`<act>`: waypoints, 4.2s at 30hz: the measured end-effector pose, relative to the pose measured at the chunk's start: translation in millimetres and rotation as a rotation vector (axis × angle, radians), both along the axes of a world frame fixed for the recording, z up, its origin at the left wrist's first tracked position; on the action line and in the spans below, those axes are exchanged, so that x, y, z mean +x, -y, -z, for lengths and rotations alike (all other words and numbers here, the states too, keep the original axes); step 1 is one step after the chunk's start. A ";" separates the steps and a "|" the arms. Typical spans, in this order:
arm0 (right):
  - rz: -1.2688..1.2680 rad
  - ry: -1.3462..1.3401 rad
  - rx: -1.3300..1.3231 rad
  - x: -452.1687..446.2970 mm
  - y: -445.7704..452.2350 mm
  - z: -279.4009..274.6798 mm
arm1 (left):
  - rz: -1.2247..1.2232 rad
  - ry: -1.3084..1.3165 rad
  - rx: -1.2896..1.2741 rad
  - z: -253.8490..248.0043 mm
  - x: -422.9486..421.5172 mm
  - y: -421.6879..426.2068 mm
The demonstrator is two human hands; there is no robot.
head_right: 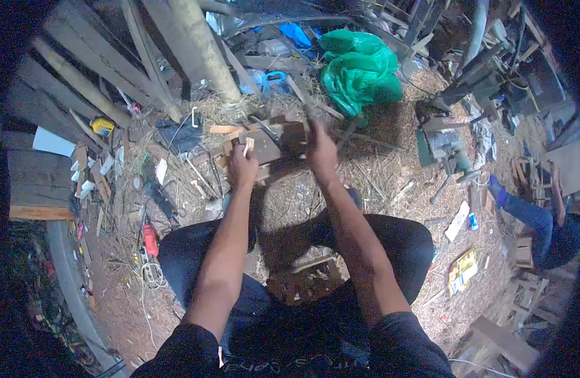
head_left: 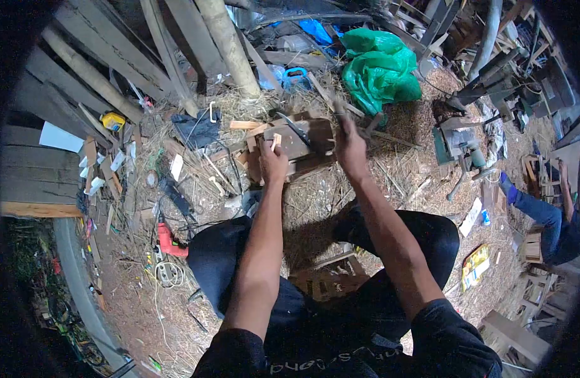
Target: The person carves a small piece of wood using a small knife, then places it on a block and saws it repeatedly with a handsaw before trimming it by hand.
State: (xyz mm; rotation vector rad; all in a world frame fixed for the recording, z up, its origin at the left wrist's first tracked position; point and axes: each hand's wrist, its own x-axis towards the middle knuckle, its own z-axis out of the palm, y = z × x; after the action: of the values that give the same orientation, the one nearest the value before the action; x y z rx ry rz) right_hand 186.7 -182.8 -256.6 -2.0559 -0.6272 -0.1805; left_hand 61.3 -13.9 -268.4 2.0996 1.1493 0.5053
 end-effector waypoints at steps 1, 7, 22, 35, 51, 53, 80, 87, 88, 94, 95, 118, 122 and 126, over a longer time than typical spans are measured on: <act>-0.081 0.077 -0.045 -4.8 -9.3 1.3 | -0.043 0.031 -0.036 9.7 -2.1 -5.4; -0.277 0.250 -0.296 -34.3 -33.8 1.2 | -0.066 0.231 -0.054 51.8 -20.8 -33.1; -0.429 0.067 -0.540 11.2 -56.4 -5.7 | -0.108 0.012 -0.202 49.5 3.2 -98.7; -0.463 0.043 -0.398 51.7 -57.3 0.6 | 0.008 0.127 -0.494 49.4 47.9 -122.6; -0.812 0.116 -0.556 133.1 -101.2 49.9 | 0.067 0.033 -0.530 77.6 63.6 -151.3; -0.793 0.112 -0.611 138.4 -99.9 67.0 | 0.048 0.097 -0.269 59.4 61.6 -137.9; 0.134 -0.291 0.162 -139.3 12.6 -7.0 | 0.517 0.187 0.550 55.9 44.3 -17.2; 0.086 -0.195 0.151 -141.0 8.8 3.9 | 0.527 0.208 0.503 54.7 43.8 -17.5; 0.089 -0.198 0.125 -142.4 9.1 5.1 | 0.532 0.188 0.510 57.0 44.0 -17.8; 0.120 -0.259 0.084 -147.9 9.4 -0.2 | 0.550 0.180 0.433 60.0 46.7 -18.6; 0.123 -0.252 0.080 -146.9 10.2 3.0 | 0.547 0.193 0.426 60.2 46.8 -18.3; 0.069 -0.174 -0.059 -140.2 2.8 -13.9 | 0.571 0.238 0.352 56.2 45.7 -19.7; 0.083 -0.119 -0.062 -153.9 13.0 -13.2 | 0.575 0.189 0.394 52.1 44.9 -18.2; 0.089 -0.073 -0.086 -153.6 9.2 -11.8 | 0.590 0.256 0.387 54.4 44.9 -19.4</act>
State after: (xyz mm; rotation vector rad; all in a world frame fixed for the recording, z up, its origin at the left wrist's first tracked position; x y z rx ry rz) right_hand 33.1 -192.0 -244.8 -2.1652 -0.5061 -0.1312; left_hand 106.2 5.6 -322.8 2.4673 0.2664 0.7177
